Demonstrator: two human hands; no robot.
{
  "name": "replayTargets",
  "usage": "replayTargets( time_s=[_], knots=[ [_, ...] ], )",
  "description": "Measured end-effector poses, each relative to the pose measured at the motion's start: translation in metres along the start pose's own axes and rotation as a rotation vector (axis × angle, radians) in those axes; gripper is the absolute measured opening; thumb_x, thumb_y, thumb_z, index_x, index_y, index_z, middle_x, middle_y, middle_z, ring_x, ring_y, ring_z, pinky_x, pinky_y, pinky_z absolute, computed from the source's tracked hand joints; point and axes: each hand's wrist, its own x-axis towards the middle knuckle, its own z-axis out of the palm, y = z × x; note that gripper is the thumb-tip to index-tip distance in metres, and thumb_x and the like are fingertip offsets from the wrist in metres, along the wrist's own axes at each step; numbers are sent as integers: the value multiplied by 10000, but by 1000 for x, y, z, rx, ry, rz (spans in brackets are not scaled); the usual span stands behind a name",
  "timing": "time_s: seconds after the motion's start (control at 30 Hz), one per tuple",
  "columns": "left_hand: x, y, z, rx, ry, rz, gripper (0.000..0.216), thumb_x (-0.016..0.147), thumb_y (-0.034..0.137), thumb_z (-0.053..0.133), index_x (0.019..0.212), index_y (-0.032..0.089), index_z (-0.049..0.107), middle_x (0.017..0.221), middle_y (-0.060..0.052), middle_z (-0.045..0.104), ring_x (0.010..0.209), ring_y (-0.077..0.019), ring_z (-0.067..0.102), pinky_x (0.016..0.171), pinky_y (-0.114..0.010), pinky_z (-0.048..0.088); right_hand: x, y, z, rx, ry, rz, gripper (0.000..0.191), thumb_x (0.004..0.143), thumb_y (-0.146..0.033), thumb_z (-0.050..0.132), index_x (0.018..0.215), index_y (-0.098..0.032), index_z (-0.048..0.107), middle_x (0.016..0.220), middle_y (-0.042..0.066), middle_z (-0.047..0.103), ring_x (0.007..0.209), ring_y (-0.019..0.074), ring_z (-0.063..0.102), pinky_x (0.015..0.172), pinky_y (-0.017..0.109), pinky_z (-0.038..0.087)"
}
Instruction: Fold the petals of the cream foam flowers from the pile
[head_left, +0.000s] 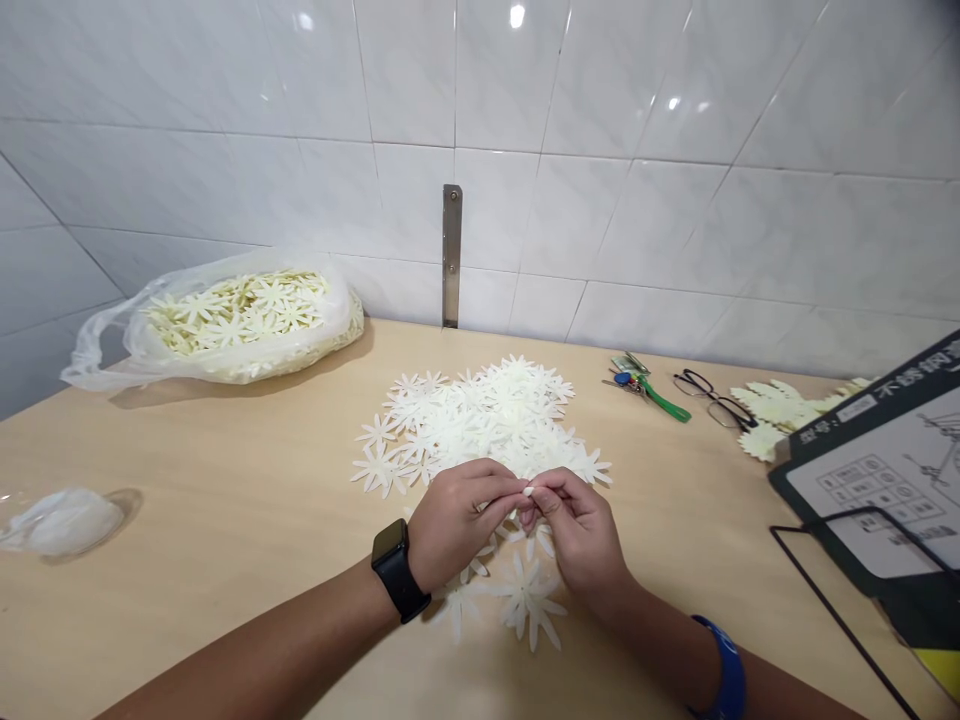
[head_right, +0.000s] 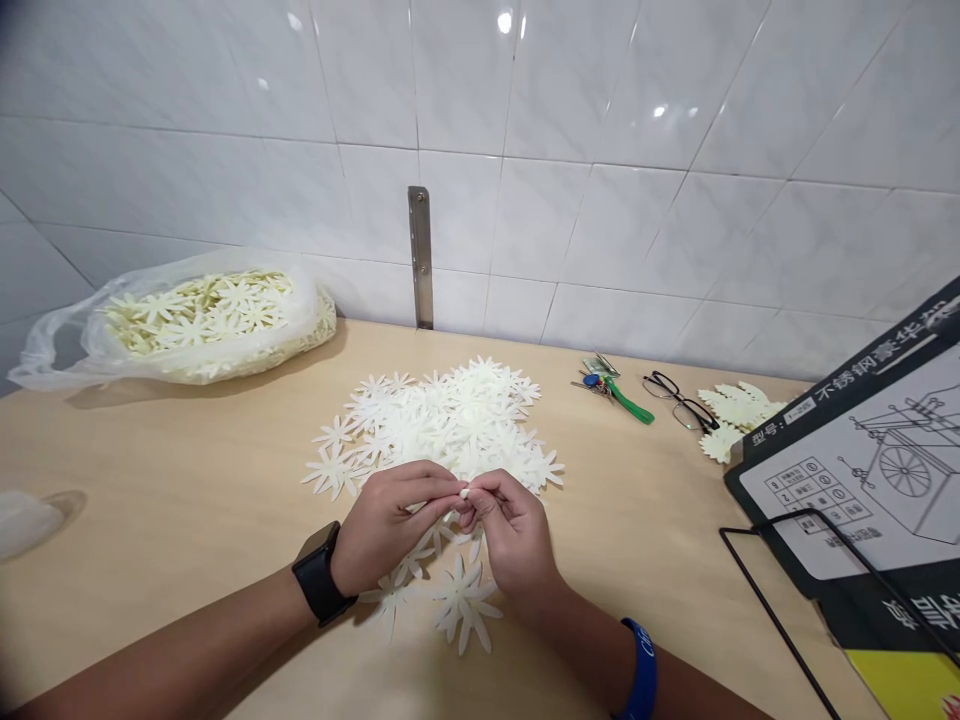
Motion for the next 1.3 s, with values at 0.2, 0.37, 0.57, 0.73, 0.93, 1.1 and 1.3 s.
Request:
replayTargets(
  time_s=[0.2, 0.37, 0.57, 0.73, 0.93, 1.1, 1.3],
  knots=[
    [2, 3, -1, -12, 2, -21, 140, 876, 166, 616, 881, 187, 754, 840, -33, 714, 773, -120, 657, 725, -213, 499, 0, -1, 0, 1, -8, 25, 187, 935, -302, 538, 790, -206, 606, 625, -19, 591, 604, 134, 574, 611, 253, 471],
    [4, 8, 0, 0, -19, -106, 111, 862, 190, 624, 888, 180, 732, 812, -26, 724, 752, -135, 649, 702, -233, 495, 1, -3, 2, -5, 26, 82, 191, 918, -336, 562, 791, -198, 597, 639, -12, 592, 609, 135, 577, 600, 248, 481],
    [14, -3, -18, -23, 150, -323, 141, 867, 231, 596, 818, 176, 717, 836, -26, 738, 753, -145, 670, 676, -230, 522, 1, -2, 1, 6, 160, 135, 187, 896, -364, 585, 805, -201, 584, 684, -15, 593, 577, 118, 572, 573, 237, 497],
    [28, -34, -57, 357, 473, -134, 121, 866, 192, 569, 870, 169, 688, 924, -51, 709, 902, -195, 639, 861, -339, 504, 3, -1, 0, -4, 197, 139, 179, 901, -350, 576, 799, -203, 582, 664, -21, 566, 587, 117, 562, 566, 225, 492],
    [21, -38, -45, 548, 134, -109, 217, 829, 186, 623, 1039, 152, 668, 1106, -102, 657, 1048, -273, 579, 920, -444, 474, 1, -2, 0, -4, 178, 155, 175, 902, -345, 574, 801, -202, 579, 680, -18, 575, 571, 117, 564, 564, 234, 492],
    [9, -6, -9, 231, -26, 8, 143, 913, 202, 546, 959, 181, 680, 930, -46, 684, 873, -157, 637, 799, -280, 521, 0, -1, 1, -39, 86, 107, 182, 912, -349, 560, 810, -200, 584, 692, -12, 576, 606, 125, 568, 590, 240, 486],
    [4, 4, -2, 224, 88, 67, 114, 894, 209, 589, 959, 172, 675, 950, -74, 648, 873, -164, 625, 781, -277, 519, -1, -2, 0, -99, 65, 69, 195, 926, -335, 538, 786, -202, 565, 672, -11, 551, 625, 134, 538, 592, 243, 460]
  ],
)
